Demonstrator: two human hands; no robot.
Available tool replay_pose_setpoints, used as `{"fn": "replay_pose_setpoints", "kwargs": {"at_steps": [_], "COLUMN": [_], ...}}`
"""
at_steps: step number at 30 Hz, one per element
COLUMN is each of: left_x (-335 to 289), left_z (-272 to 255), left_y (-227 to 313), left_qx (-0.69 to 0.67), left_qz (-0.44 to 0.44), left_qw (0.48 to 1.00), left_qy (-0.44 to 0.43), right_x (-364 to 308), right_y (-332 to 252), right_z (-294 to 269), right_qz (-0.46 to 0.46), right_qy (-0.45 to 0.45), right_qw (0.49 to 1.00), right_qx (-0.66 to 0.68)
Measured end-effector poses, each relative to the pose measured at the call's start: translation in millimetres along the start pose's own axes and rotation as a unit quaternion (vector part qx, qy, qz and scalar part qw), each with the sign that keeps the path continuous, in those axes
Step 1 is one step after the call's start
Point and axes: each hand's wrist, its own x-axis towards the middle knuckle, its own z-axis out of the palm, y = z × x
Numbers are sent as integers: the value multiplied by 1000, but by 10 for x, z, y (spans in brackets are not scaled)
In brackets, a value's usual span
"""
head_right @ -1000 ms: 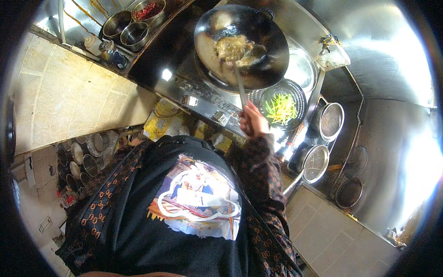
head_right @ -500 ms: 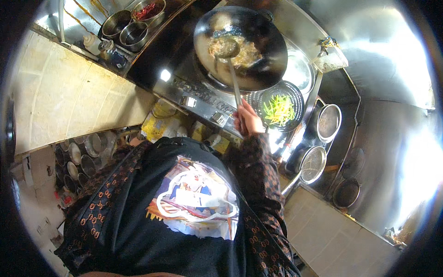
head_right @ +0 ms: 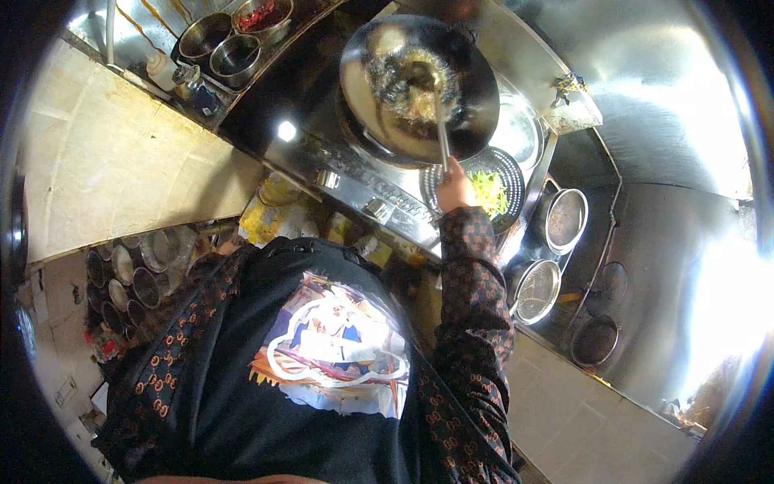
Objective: The person stir-fries ingredients in a wok over a high flame. They add a red paste and a white powder from containers, then incorporate sliced green vegetables from a strainer, continuously tossing and stirring the mixture with a ladle.
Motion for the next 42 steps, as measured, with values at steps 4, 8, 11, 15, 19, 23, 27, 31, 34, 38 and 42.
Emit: {"fn": "replay_pose_setpoints", "kwargs": {"at_steps": [4, 8, 11, 15, 19, 23, 27, 31, 34, 38, 42], "left_x": [-89, -64, -24, -12, 1, 29, 9, -68, -97, -55, -77], "left_z": [-69, -56, -24, 23, 92, 155, 123, 40, 22, 101, 184], "left_y": [173, 175, 102, -13, -122, -179, -90, 55, 67, -71, -218], "left_qx": [-1, -16, -16, -19, -27, -35, -57, -19, 37, -47, -65], "left_qz": [21, 28, 27, 35, 32, 30, 35, 76, 107, 140, 119], "left_qw": [1000, 999, 999, 999, 999, 999, 998, 995, 986, 983, 988], "left_qy": [12, 17, 10, 6, -1, -3, -4, 64, 122, 106, 70], "right_x": [34, -285, -479, -594, -663, -814, -723, -218, 76, -123, -655], "right_y": [38, -268, -295, -121, -244, -642, -691, -395, -342, -485, -388], "right_z": [270, 287, 14, -212, -35, 96, -122, -168, 89, 250, -291], "right_qz": [96, 204, 228, 226, 260, 282, 246, 174, 227, 237, 261], "right_qy": [78, -132, -121, -51, -41, -112, -135, -84, -50, -162, -184], "right_qw": [989, 809, 819, 937, 909, 741, 761, 933, 947, 796, 709], "right_qx": [85, 535, 512, 262, 324, 599, 586, 302, 223, 533, 629]}}
